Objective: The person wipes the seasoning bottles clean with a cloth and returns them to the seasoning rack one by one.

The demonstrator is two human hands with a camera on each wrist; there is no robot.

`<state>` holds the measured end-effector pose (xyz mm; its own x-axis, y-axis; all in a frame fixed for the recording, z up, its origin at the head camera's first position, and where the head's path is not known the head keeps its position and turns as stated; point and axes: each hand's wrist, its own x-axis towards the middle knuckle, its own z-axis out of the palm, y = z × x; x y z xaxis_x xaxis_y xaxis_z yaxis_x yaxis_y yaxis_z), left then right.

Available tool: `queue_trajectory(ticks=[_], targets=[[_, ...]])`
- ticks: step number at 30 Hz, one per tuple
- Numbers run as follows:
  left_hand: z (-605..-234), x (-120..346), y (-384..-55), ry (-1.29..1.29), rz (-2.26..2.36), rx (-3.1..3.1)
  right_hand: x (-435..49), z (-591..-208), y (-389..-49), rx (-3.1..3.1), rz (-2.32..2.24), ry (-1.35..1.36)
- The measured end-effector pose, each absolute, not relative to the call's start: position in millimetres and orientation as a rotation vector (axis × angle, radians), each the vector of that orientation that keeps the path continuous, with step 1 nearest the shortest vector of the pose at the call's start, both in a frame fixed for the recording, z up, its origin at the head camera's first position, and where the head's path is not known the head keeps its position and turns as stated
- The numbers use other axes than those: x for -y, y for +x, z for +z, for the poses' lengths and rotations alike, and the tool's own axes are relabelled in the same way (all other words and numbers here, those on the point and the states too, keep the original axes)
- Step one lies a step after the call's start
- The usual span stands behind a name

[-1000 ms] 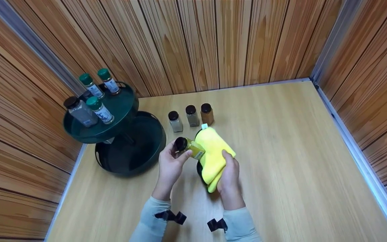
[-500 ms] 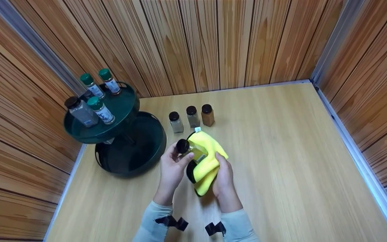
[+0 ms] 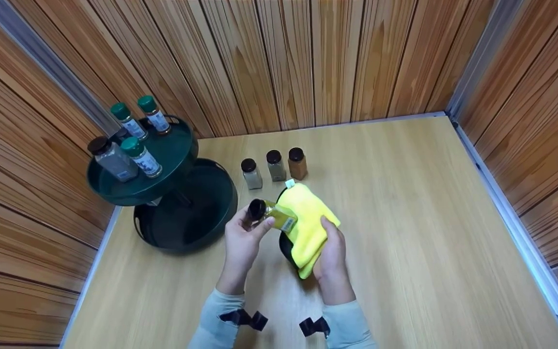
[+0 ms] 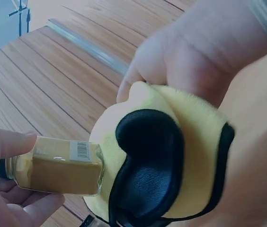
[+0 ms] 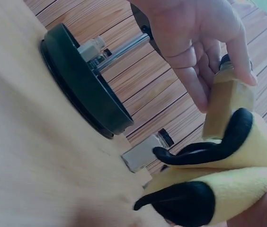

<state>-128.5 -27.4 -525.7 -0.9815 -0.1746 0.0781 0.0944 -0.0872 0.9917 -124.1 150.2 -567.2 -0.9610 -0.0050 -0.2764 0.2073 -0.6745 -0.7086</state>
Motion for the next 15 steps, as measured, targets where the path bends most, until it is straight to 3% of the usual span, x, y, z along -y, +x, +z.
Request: queue_trajectory(ticks=[15], targets=[[-534,15,-125,-0.086,-2.034,2.001,-155,-569,-119,-1.228,-2.64,0.421]])
